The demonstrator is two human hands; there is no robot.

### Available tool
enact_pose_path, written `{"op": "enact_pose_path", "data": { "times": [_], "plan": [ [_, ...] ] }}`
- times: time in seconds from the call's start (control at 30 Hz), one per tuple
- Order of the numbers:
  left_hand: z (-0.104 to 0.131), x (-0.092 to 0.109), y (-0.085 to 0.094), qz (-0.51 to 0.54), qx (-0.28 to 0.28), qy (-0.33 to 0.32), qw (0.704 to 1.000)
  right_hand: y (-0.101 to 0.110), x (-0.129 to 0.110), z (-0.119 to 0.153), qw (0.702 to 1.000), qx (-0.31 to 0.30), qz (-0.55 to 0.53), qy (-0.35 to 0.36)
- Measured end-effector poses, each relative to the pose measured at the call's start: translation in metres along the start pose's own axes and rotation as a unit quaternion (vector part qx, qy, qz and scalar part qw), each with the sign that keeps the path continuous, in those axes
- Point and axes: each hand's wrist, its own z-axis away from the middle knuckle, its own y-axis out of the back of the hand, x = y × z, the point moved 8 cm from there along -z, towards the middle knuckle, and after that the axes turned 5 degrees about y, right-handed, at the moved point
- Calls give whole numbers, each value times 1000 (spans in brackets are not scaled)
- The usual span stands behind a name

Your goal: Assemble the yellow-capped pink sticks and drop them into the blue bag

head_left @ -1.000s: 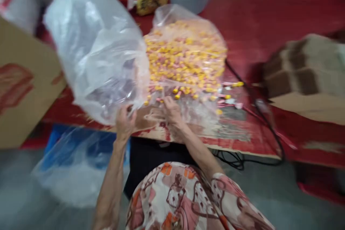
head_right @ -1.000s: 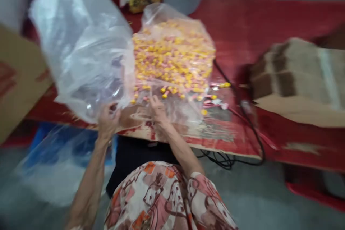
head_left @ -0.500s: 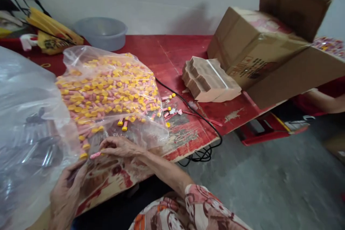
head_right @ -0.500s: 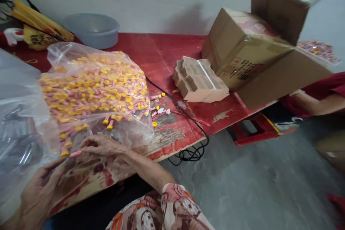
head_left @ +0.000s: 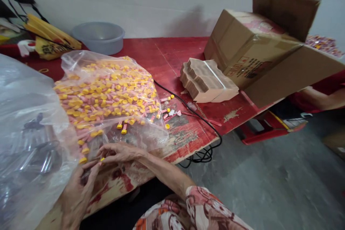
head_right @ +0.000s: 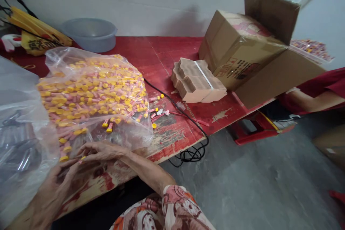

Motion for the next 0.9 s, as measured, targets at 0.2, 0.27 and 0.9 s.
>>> {"op": "enact_pose_path", "data": {
  "times": [0.2,0.27,0.9],
  "plan": [
    [-8,21,-3,-37,23,-127,991,5,-3,-1,990,42,127,36],
    [-9,33,-8,-74,23,-157,985,12,-7,2,976,97,186,54],
    [-18,68,-42,45,-45,-136,989,52,-27,25,840,276,462,-74]
  ]
}}
